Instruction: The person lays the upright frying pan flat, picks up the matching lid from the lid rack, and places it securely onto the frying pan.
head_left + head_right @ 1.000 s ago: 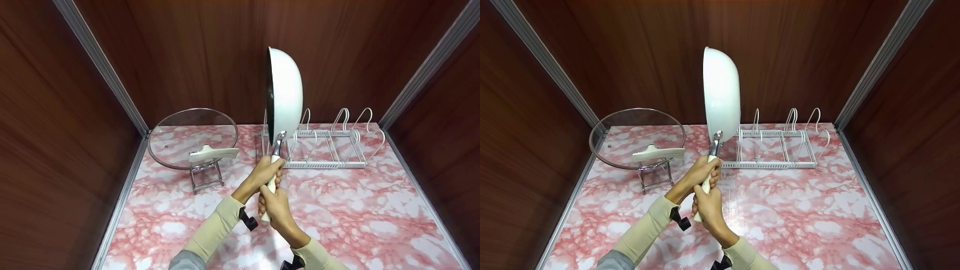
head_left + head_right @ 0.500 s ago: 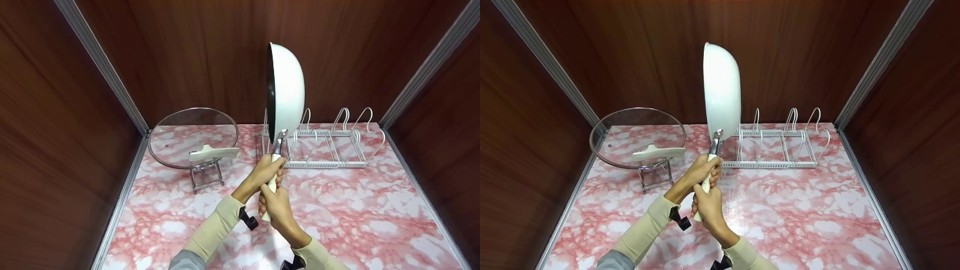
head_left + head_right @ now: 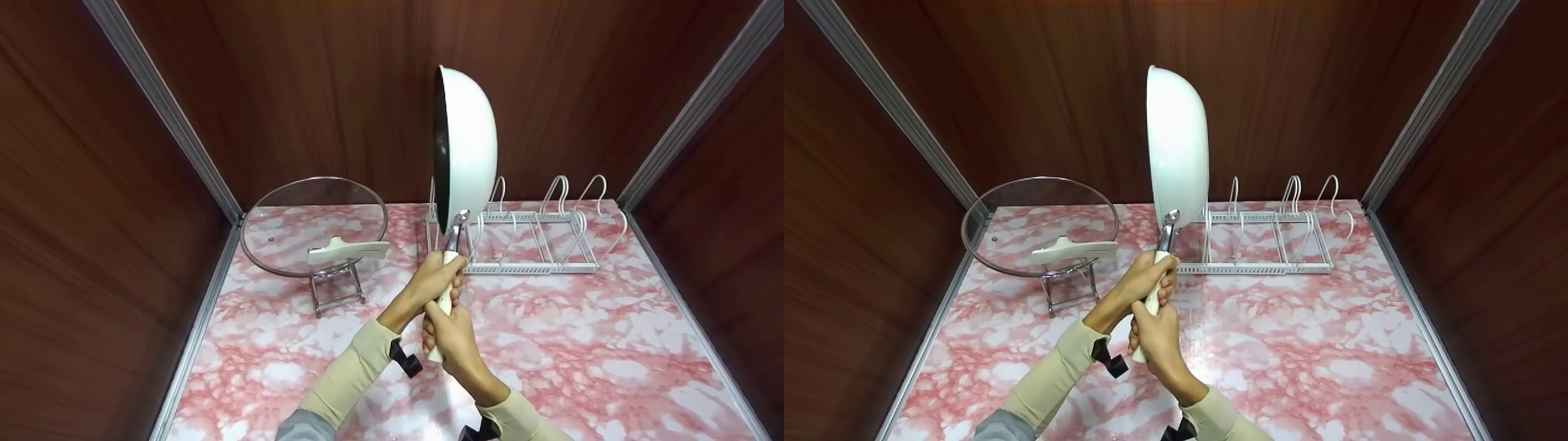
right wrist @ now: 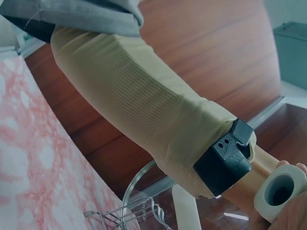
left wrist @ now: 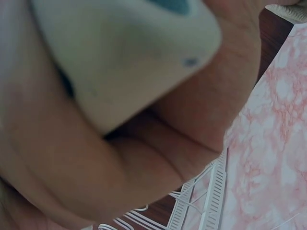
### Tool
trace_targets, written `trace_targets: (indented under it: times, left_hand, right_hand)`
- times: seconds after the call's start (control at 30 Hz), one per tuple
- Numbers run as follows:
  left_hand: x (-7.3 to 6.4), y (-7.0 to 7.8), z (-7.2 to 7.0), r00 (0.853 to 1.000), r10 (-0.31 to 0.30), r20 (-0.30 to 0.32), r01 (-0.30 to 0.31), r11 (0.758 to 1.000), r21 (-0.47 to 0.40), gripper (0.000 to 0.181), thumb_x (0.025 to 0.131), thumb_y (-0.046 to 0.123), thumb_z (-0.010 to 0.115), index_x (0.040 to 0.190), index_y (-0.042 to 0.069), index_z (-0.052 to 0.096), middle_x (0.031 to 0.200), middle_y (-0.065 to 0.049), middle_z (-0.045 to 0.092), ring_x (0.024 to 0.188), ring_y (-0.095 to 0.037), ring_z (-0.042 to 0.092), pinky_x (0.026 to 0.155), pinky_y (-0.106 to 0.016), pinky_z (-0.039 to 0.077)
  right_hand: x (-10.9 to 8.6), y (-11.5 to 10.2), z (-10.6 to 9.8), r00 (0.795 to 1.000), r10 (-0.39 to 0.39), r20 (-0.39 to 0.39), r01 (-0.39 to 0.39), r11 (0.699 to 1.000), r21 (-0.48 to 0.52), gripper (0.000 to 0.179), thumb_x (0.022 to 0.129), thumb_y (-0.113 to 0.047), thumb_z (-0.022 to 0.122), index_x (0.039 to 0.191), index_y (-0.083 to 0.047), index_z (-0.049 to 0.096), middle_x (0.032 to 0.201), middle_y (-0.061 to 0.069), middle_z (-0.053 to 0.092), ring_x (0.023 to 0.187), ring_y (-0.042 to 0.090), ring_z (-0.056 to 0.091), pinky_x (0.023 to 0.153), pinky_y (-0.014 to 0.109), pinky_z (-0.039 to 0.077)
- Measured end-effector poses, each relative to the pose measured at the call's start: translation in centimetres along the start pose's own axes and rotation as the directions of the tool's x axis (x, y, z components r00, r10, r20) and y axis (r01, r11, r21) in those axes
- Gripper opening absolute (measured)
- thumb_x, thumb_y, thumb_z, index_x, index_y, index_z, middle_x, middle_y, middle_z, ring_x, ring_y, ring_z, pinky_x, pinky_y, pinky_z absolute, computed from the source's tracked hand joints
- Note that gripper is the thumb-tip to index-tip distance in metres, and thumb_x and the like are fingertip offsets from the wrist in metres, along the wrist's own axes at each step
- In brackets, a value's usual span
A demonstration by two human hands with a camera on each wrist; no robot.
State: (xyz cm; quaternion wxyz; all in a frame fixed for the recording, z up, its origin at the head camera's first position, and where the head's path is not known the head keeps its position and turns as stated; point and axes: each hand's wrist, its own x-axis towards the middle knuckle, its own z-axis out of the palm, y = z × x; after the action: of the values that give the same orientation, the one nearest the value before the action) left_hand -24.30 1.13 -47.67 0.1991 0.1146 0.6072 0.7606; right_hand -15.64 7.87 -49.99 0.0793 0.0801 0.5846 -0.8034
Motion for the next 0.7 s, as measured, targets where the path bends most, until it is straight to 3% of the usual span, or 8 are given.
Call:
trace_targets:
  times: [0.7]
  left_hand:
    - [-0.29, 0.70, 0.67, 1.000, 0.007, 0.002, -0.007, 1.000, 0.004, 0.020, 0.103, 0.014, 0.053, 0.083, 0.011, 0.053, 0.060, 0.004, 0.050, 0.042, -0.007, 0.049, 0.042, -0.023, 0.047]
  right_hand:
    - [-0.53, -0.59, -0.09, 1.000, -0.006, 0.025, 0.005, 1.000, 0.016, 0.024, 0.098, -0.008, 0.050, 0.075, -0.011, 0.041, 0.049, -0.006, 0.039, 0.035, 0.006, 0.040, 0.035, 0.026, 0.040]
